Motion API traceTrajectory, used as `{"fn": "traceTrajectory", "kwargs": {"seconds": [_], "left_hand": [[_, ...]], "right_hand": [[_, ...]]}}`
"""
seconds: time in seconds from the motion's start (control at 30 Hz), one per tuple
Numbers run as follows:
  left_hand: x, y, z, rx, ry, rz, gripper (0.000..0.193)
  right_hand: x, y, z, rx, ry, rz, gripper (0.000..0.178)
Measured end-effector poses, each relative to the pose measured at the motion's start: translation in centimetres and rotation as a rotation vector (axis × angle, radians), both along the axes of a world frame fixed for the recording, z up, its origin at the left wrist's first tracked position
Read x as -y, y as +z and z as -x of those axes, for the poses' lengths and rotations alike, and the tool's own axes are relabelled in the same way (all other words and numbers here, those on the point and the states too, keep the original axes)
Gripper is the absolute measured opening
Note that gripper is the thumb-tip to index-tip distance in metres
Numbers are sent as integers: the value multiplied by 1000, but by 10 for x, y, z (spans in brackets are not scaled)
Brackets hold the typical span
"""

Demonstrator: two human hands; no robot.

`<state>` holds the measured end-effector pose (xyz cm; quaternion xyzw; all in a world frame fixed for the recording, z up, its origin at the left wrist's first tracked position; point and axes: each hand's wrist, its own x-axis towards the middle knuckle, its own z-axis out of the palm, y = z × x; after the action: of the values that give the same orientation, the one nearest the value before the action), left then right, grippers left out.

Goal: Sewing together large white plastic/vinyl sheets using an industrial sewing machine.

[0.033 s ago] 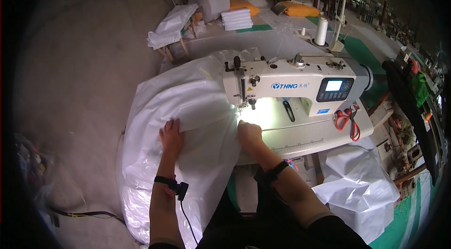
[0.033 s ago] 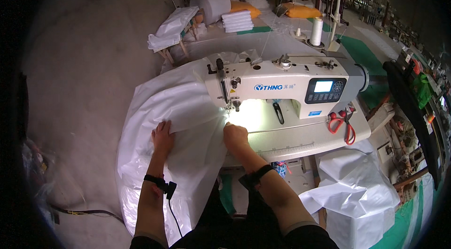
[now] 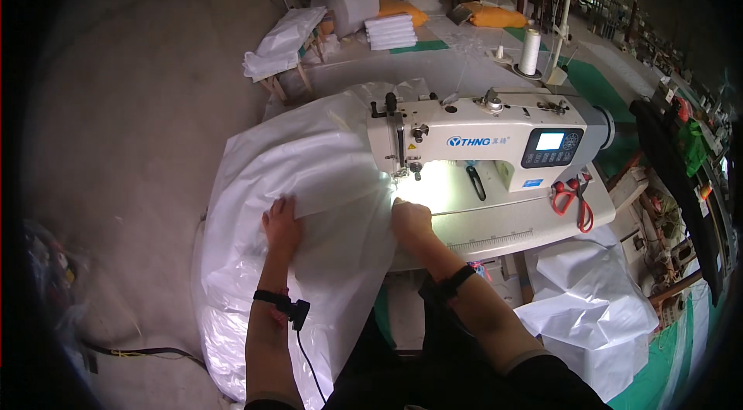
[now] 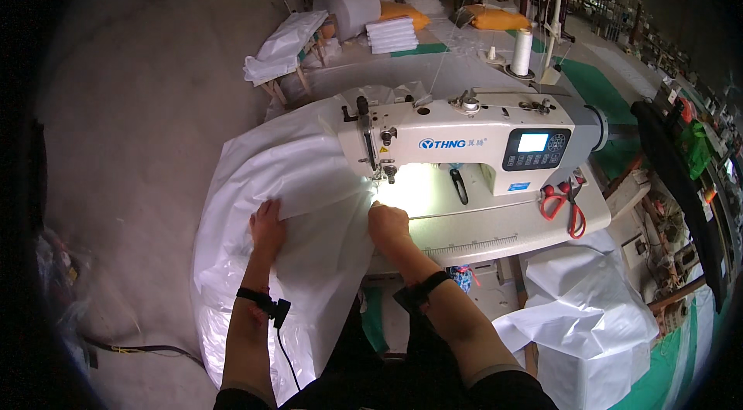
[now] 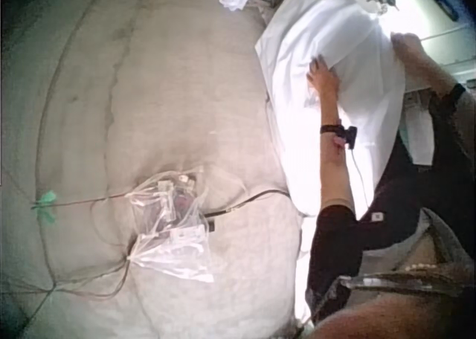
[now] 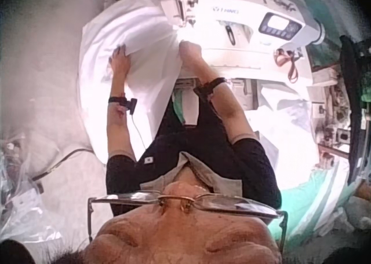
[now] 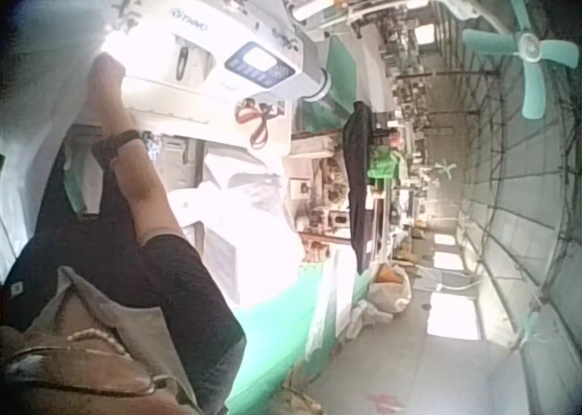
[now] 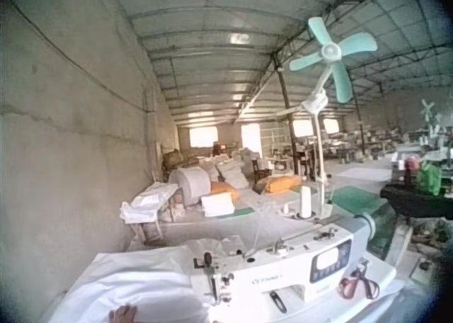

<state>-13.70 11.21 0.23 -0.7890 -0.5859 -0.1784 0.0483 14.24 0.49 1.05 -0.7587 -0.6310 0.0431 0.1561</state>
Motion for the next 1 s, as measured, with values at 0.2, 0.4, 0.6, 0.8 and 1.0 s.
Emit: {"fn": "traceTrajectory", "kwargs": {"seconds": [0.2, 0.4, 0.6, 0.8, 1.0], "left_hand": [[-16, 5, 74, -270, 256, -282, 17], [7, 67, 139, -371, 375, -394, 18], [89, 202, 110, -213, 108, -861, 23], [225, 265, 58, -288, -227, -583, 17], [284, 169, 64, -89, -780, 968, 18]], "right_hand": [[1, -3, -2, 6, 25, -98, 12], [4, -6, -3, -37, 28, -141, 13], [7, -10, -5, -55, 28, -143, 15], [15, -21, -9, -50, 27, -262, 18], [50, -23, 6, -479, -158, -234, 25]]}}
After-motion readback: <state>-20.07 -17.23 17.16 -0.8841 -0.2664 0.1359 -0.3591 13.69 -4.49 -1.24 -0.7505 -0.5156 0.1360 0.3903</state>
